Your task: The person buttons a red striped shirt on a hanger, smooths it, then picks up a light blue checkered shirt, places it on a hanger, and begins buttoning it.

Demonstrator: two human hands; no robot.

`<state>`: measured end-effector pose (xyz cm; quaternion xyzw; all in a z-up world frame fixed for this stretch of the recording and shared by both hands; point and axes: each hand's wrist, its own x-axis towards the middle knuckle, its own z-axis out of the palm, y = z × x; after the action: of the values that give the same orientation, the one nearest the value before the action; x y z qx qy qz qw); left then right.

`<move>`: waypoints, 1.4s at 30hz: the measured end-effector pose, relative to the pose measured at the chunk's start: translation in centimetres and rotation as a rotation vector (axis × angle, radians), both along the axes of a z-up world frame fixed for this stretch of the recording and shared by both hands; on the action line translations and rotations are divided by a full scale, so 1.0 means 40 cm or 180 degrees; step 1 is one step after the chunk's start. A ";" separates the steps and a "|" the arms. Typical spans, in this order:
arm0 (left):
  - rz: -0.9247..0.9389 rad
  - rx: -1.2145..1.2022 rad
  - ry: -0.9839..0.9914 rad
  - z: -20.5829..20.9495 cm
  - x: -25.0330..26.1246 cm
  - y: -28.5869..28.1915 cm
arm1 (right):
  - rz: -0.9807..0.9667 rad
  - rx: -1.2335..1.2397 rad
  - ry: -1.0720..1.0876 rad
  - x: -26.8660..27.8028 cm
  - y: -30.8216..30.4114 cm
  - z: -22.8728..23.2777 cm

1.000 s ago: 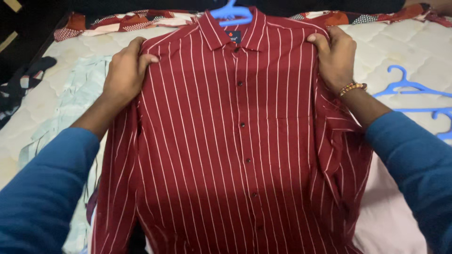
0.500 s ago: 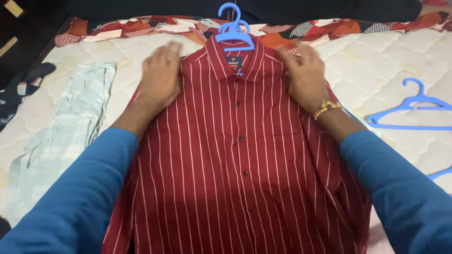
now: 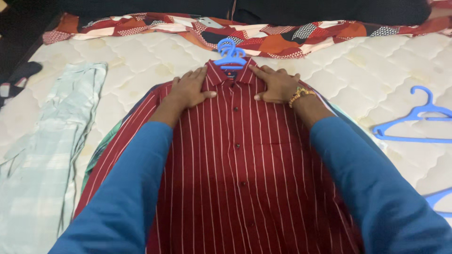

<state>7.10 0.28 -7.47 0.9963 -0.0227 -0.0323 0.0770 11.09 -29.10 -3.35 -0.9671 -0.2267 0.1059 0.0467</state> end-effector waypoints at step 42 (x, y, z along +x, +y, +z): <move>0.0126 0.0694 -0.0462 0.066 -0.166 -0.007 | 0.0258 -0.0130 -0.1669 -0.085 -0.007 -0.103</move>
<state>0.46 0.01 -4.84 0.9987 -0.0049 0.0392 -0.0331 7.68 -29.36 -7.48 -0.9523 -0.2674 -0.1419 -0.0374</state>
